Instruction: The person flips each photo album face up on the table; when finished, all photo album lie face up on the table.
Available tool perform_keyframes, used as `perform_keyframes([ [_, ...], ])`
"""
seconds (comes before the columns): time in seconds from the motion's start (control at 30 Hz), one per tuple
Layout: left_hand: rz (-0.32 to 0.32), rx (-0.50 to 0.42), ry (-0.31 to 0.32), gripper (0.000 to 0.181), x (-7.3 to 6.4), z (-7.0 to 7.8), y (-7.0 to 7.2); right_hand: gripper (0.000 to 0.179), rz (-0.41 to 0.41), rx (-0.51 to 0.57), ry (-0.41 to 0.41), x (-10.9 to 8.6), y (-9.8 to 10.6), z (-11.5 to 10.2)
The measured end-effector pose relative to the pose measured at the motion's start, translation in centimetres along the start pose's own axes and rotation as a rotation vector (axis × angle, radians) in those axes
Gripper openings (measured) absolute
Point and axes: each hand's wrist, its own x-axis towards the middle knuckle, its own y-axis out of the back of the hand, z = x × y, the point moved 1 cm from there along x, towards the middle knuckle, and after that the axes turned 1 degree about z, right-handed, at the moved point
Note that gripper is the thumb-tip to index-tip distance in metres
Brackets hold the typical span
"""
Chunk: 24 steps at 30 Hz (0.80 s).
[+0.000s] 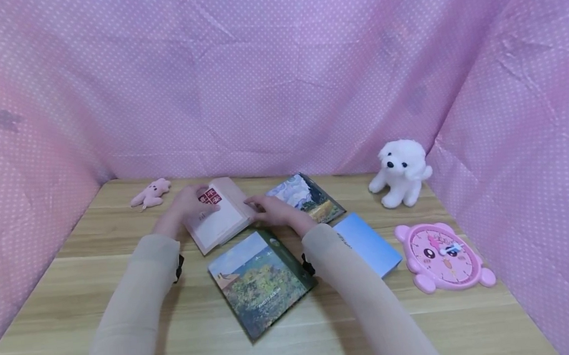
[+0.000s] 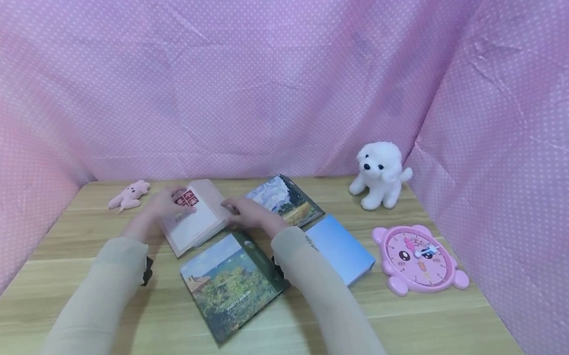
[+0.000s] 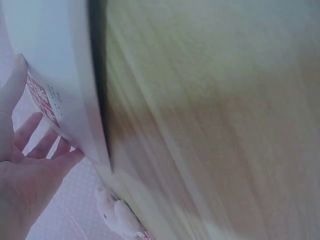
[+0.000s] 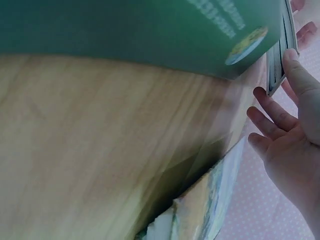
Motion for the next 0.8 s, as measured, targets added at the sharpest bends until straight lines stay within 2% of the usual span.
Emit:
perform_keyframes([
  [0.27,0.06,-0.068,-0.047,0.082,0.0,0.7,0.6,0.054,0.045,0.046,0.042,-0.4,0.7,-0.9],
  [0.5,0.059,-0.13,-0.052,0.086,-0.6,1.2,1.3,0.05,0.114,0.075,0.092,-0.8,1.2,-1.6],
  [0.8,0.051,-0.225,-0.082,0.093,-0.6,1.6,1.6,0.05,0.177,0.195,0.172,-1.0,2.1,-2.2],
])
